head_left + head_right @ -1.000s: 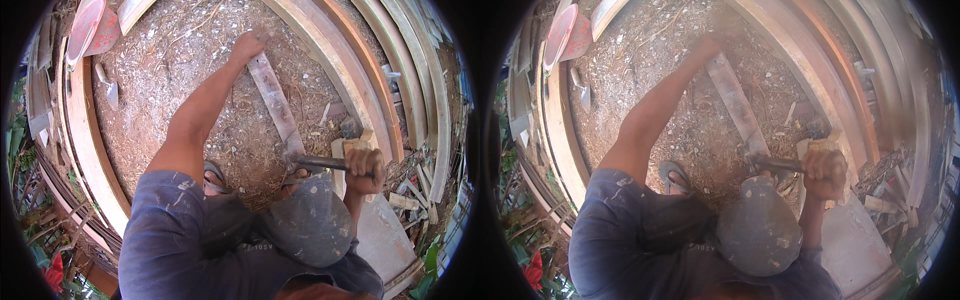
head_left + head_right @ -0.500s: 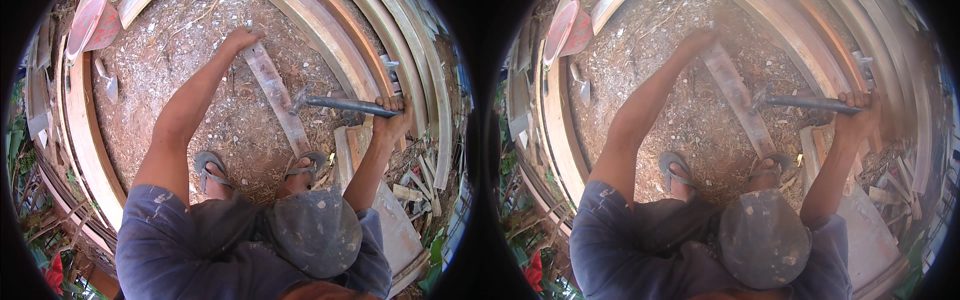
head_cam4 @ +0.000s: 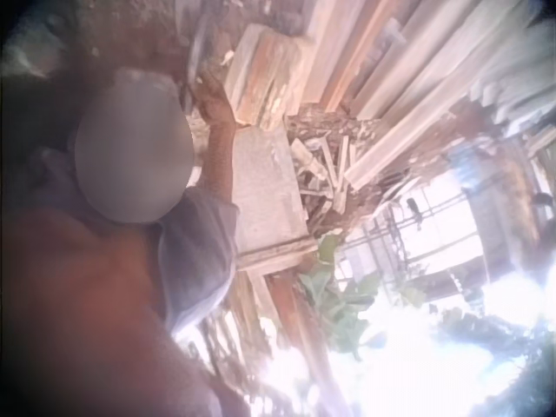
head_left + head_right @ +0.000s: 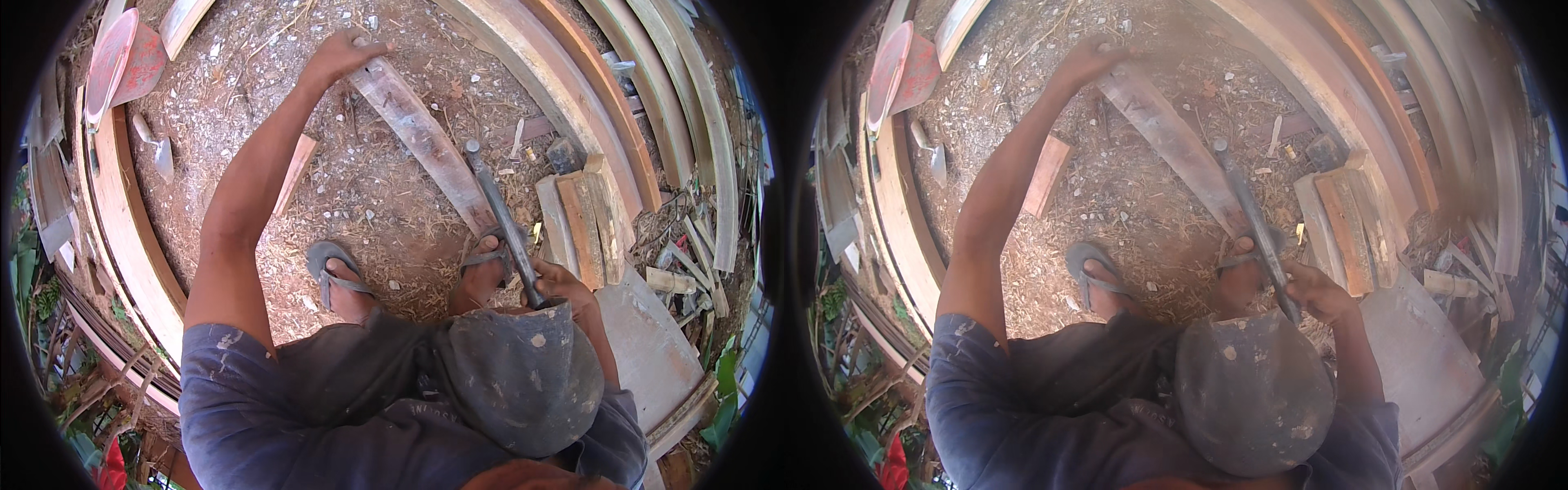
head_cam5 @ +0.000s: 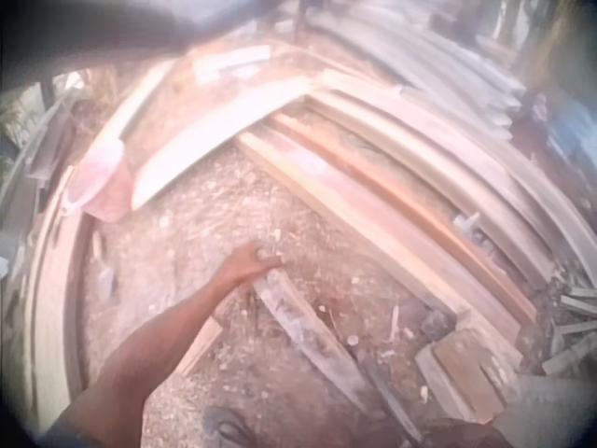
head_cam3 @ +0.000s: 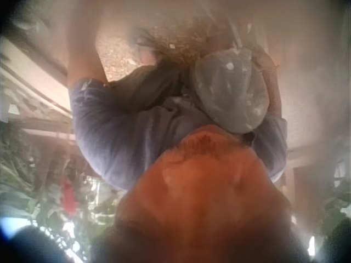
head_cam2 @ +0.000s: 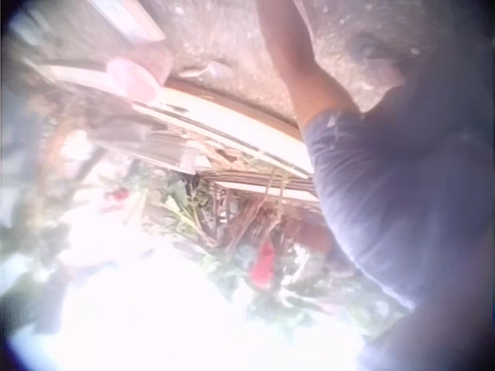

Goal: The person uses a hammer and chisel to shape a small wooden plank, repeatedly striking the chisel to remove material. The person occasionally repositions the plank and continues chiseling along its length.

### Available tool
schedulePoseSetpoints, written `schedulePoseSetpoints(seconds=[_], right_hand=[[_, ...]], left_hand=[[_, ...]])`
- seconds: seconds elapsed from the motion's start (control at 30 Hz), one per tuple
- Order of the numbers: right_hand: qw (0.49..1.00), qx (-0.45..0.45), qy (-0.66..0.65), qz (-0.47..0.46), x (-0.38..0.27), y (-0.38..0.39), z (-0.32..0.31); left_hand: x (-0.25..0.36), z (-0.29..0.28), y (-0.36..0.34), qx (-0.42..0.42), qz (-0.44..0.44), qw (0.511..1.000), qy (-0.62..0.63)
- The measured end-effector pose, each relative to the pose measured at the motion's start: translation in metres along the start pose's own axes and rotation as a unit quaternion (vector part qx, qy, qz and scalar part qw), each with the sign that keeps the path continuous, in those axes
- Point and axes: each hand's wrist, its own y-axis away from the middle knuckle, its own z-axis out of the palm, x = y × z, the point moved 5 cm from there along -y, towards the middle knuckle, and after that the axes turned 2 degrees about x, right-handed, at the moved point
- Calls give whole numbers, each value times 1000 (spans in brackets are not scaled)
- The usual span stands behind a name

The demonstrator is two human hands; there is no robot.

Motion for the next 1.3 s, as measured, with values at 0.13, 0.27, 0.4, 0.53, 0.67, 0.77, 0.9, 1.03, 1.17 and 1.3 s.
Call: schedulePoseSetpoints(seconds=[0.13,0.27,0.4,0.53,0.67,0.77,0.9,1.03,1.17,1.3], right_hand=[[996,57,29,68,1,-64,22],[940,133,272,-157,-34,-57,33],[876,274,288,-273,-46,-45,19],[882,330,253,-222,-53,-69,14],[897,304,262,-185,-30,-94,9],[902,301,233,-202,-5,-97,16],[899,315,245,-180,3,-107,9],[913,314,213,-152,6,-116,4],[925,294,185,-155,4,-120,3],[938,282,167,-110,-5,-118,10]], left_hand=[[43,-37,44,1,-12,998,64],[30,-121,89,114,-54,979,163],[27,-193,132,249,32,944,213],[46,-189,181,300,267,914,53],[46,-182,212,267,355,896,2],[51,-180,225,234,400,885,-35],[56,-176,238,173,474,859,-88],[69,-176,249,103,520,835,-146],[80,-172,266,56,534,821,-195],[68,-161,286,41,516,833,-195]])
